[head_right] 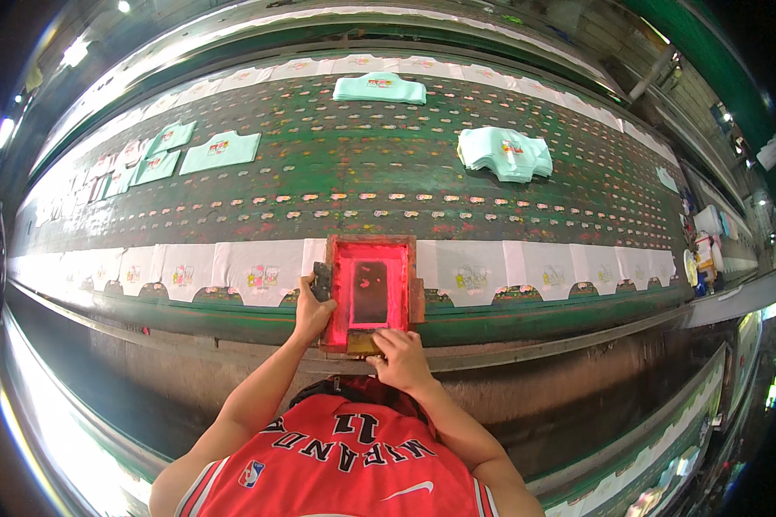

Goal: The person uses a red squeegee to apply ink through a screen onto a series of white t-shirts moving along a conveyor belt. The shirts advance one by one, and the person repeatedly wipes the squeegee and repositions it to continue printing.

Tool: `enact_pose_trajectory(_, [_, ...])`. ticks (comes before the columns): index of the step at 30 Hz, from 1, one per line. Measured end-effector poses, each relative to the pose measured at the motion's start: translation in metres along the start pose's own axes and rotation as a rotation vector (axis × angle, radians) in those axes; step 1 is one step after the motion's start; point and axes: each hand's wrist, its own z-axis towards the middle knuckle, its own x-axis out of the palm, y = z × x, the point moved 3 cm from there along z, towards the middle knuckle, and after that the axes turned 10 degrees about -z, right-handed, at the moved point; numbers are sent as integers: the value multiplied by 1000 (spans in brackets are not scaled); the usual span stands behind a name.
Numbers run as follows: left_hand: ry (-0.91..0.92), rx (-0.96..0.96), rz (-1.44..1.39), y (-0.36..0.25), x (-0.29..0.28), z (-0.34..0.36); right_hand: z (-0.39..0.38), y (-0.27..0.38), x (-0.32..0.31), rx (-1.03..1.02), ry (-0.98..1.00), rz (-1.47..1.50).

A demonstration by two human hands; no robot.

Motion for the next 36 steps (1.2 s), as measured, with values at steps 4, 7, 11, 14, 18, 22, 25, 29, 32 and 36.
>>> enact_pose_trajectory(4, [28,-32,-17,-2,1,1,5,-23,-14,236,-248,-6])
enact_pose_trajectory(7, [12,21,16,8,0,3,0,-57,2,453,-366,-46])
enact_pose_trajectory(11, [7,9,3,14,2,5,-15,-94,26,771,-178,331])
enact_pose_trajectory(14, [-6,-49,34,4,6,2,-21,-103,36,826,-139,423])
enact_pose_trajectory(18, [-47,31,21,-12,19,-9,-28,-118,24,850,-138,511])
enact_pose_trajectory(22, [-82,141,-5,-27,69,-14,-47,-161,-1,834,-196,560])
enact_pose_trajectory(25, [-72,126,-37,-37,115,-20,-56,-191,-34,851,-208,557])
enact_pose_trajectory(29, [-51,98,-62,-43,183,-29,-86,-254,-61,835,-213,550])
enact_pose_trajectory(32, [-34,24,-87,-48,223,-38,-105,-291,-76,816,-208,525])
enact_pose_trajectory(36, [-63,7,-58,-48,253,-43,-114,-312,-94,820,-137,564])
